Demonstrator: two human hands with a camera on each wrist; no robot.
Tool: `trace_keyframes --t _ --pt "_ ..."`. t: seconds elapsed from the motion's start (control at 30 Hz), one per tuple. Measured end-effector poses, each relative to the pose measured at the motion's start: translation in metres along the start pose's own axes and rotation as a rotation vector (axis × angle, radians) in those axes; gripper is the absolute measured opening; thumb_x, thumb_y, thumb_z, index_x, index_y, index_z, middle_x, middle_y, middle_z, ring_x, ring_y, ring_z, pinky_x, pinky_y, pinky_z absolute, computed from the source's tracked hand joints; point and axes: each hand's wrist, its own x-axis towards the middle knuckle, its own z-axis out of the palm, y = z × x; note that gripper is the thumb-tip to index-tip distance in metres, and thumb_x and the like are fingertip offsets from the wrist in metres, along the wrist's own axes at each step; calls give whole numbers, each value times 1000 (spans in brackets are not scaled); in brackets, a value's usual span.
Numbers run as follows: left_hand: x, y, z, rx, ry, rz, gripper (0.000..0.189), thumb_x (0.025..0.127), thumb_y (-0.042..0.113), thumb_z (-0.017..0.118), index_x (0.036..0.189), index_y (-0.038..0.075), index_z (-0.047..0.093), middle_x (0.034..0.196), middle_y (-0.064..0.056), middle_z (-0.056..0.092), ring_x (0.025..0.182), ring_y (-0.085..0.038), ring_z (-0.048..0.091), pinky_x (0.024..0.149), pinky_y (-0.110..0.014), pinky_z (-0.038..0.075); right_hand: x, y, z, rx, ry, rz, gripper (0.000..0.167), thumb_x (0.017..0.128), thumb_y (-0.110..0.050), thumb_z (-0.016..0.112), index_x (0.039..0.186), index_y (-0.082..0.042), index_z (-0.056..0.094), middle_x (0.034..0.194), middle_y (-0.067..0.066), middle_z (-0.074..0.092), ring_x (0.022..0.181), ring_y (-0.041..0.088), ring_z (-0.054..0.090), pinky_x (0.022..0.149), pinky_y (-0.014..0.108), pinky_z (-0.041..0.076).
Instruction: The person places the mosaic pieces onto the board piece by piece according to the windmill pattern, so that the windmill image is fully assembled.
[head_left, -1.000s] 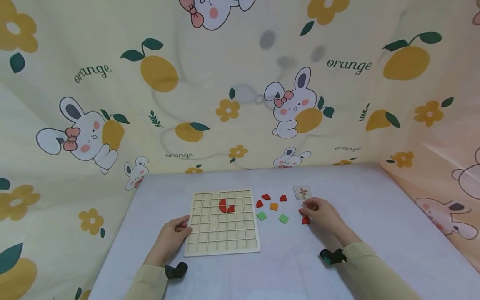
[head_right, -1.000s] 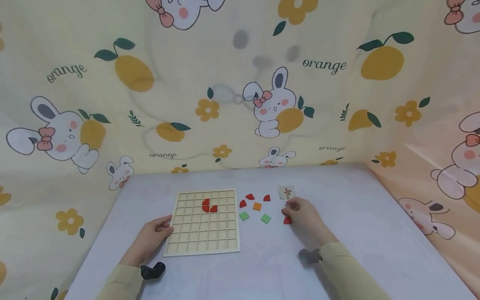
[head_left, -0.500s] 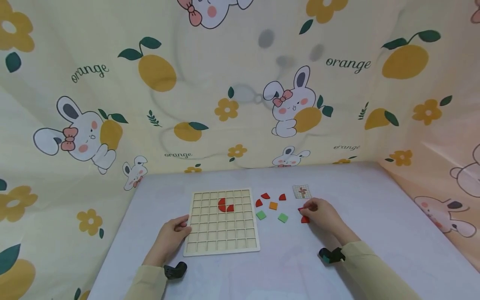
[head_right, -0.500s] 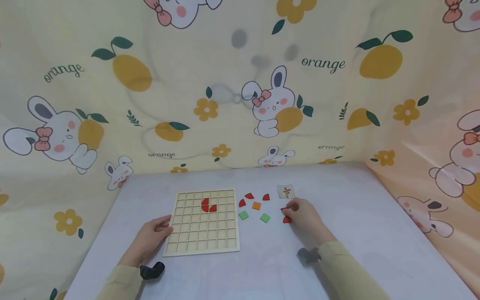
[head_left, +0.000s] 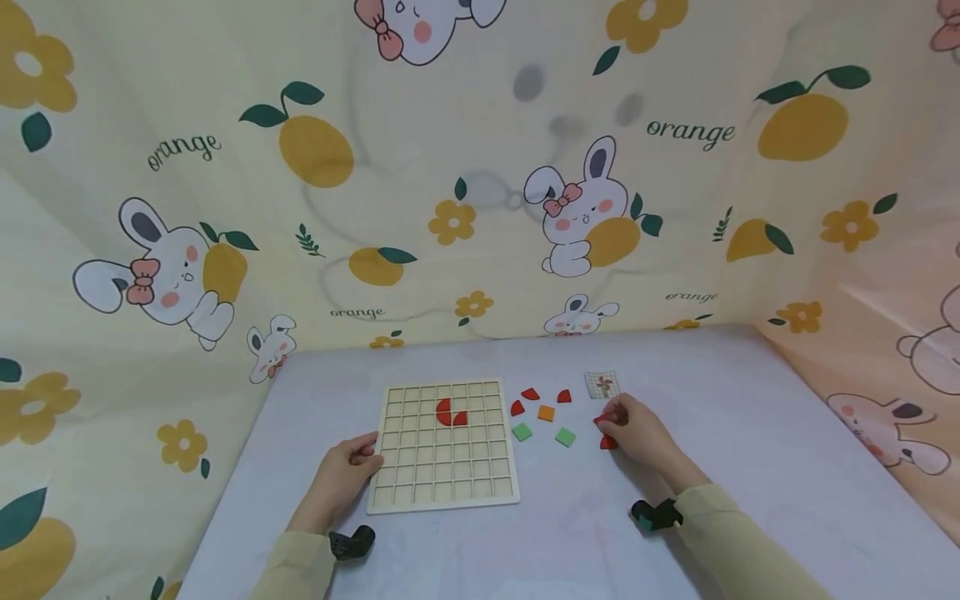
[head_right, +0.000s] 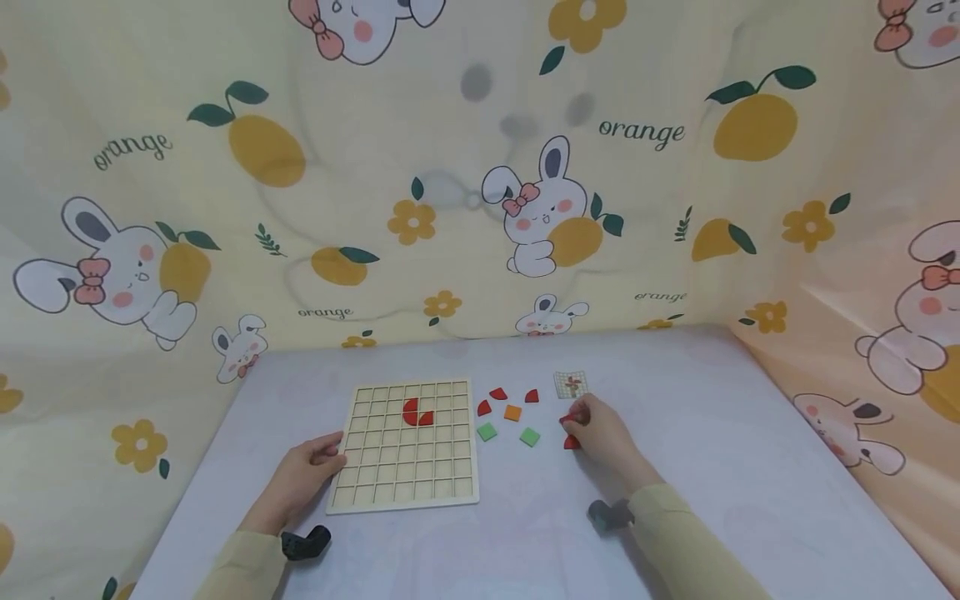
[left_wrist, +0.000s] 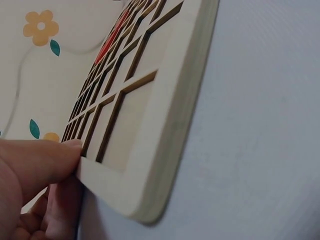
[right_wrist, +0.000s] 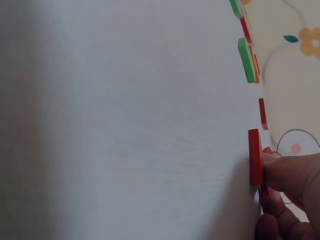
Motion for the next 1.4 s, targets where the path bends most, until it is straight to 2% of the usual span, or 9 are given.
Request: trace_keyframes --t 0.17,0.3,0.43,0.57,0.77,0.97,1.17,1.3,1.4 --pt "0 0 0 -7 5 -9 50 91 16 67 139 10 53 113 -8 53 98 -22 50 79 -32 45 -1 -1 1 12 2 -8 29 90 -18 70 111 -8 53 96 8 56 89 25 51 72 33 46" --pt "0 -1 1 -2 9 -5 50 91 16 68 139 10 53 112 -8 54 98 -22 49 78 -32 45 -2 0 0 -5 -9 4 26 90 -20 70 108 -8 57 91 7 55 86 24 50 69 31 45" --pt "0 -2 1 -6 14 13 50 90 16 68 138 9 54 111 -8 55 97 -22 50 78 -32 45 -4 1 -3 -1 -24 4 20 91 -23 68 103 -10 59 89 6 56 85 24 50 68 32 44" --pt "1 -3 1 0 18 34 50 90 15 68 137 8 54 110 -8 55 95 -21 51 77 -31 45 -5 1 -6 32 -14 -19 19 94 -26 64 104 -12 58 92 5 58 86 24 50 69 32 44" --pt "1 -4 1 5 16 36 50 90 16 69 137 8 55 110 -8 55 95 -21 51 77 -31 45 -6 -2 -9 53 20 -64 23 96 -27 62 110 -10 58 96 6 59 84 23 52 67 32 46" --pt "0 -1 -1 0 10 27 50 90 16 68 137 8 55 111 -8 55 96 -21 50 78 -32 44 -5 -10 -9 84 20 -51 34 95 -30 63 118 -8 52 97 8 59 77 22 54 62 32 47" --pt "-1 0 -2 -10 7 11 49 90 15 68 137 8 54 112 -9 55 96 -22 50 80 -34 44 0 -28 0 103 12 -78 31 94 -30 65 115 -10 54 98 7 60 80 21 55 63 32 48" --pt "1 -1 -2 -17 9 13 49 90 14 68 137 8 55 112 -8 55 96 -21 50 79 -33 44 5 -50 17 108 5 -114 25 94 -28 65 113 -14 58 99 5 61 84 21 55 64 31 48" --pt "2 -3 -1 -26 9 29 48 90 14 68 136 8 55 111 -8 56 96 -21 51 79 -33 44 8 -73 35 118 -25 -146 19 93 -25 65 110 -16 61 93 3 61 79 21 55 61 32 47"
